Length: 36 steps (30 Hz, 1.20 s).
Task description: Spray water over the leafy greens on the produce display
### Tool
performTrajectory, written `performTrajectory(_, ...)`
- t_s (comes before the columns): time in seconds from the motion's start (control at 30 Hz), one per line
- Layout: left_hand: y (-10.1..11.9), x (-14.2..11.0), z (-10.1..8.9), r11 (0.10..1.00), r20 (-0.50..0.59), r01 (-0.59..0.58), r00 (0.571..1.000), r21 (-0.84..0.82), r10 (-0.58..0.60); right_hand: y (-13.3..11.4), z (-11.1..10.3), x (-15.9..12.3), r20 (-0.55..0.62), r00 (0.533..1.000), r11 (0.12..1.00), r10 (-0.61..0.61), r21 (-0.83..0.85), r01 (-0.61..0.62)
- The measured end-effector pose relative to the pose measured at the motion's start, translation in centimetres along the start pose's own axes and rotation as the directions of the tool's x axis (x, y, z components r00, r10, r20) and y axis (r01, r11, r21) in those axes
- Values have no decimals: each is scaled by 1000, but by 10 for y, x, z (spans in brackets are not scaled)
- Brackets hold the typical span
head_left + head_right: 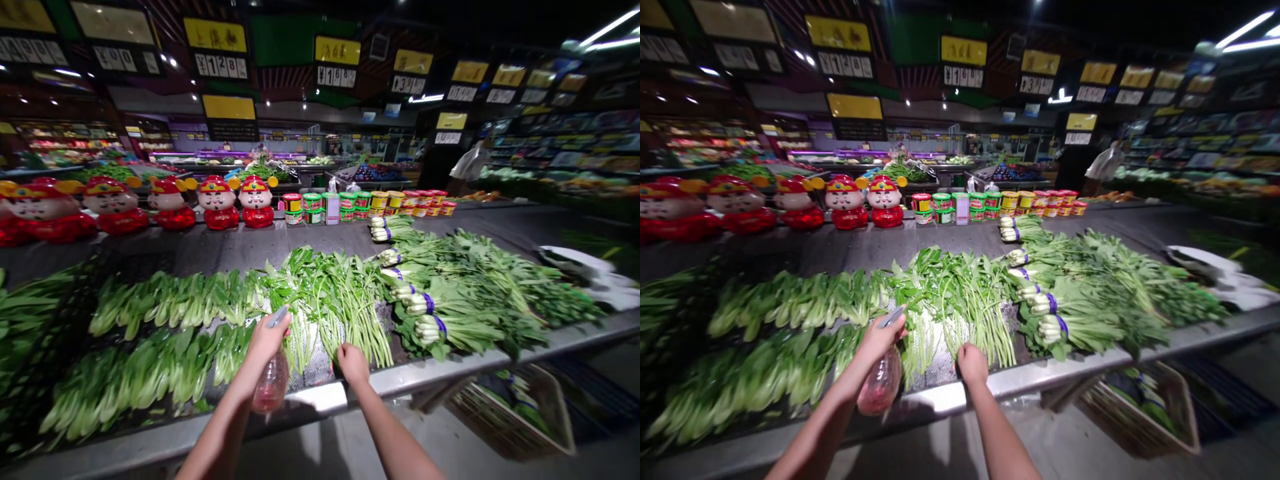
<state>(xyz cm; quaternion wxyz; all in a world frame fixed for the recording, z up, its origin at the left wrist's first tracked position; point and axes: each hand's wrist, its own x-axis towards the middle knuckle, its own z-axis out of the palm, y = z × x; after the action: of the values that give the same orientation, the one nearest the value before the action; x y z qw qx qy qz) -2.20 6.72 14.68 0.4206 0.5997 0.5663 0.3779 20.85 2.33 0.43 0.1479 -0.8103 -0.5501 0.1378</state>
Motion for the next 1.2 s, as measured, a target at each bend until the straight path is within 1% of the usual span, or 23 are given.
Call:
performTrajectory(0.1, 1, -5, -5, 1000, -28, -4, 1000, -20, 3, 0, 0, 1, 21, 1000, 1000, 4, -9, -4)
performTrajectory(0.23, 4, -14, -15, 997, -55, -49, 997, 53, 52, 1, -1, 1, 33, 999, 999, 13, -37, -12)
performTrajectory(0.43, 9, -24, -26, 996, -121, -6, 993, 90, 17, 2, -1, 1, 35, 999, 998, 7, -56, -5)
performTrajectory(0.53, 5, -21, -29, 994, -133, 10, 991, 112, 5, 2, -1, 1, 51, 999, 998, 18, -60, -15)
performTrajectory(0.7, -9, -19, -32, 999, -169, 20, 985, 30, -14, 1, -2, 0, 61, 998, 997, 25, -74, -21)
performTrajectory(0.77, -14, -21, -34, 1000, -163, 24, 986, 15, -21, 1, -3, 0, 58, 998, 997, 24, -81, -20)
performTrajectory(0.87, -20, -25, -38, 999, -119, 36, 992, 18, -34, 1, -3, 1, 60, 998, 997, 24, -80, -19)
performTrajectory(1.03, -29, -34, -44, 999, -101, 31, 995, 40, -27, 3, -1, 3, 63, 998, 997, 23, -71, -18)
performTrajectory(1.2, -44, -41, -47, 994, -27, 63, 998, 93, -61, 2, -1, 3, 69, 997, 997, 28, -71, -23)
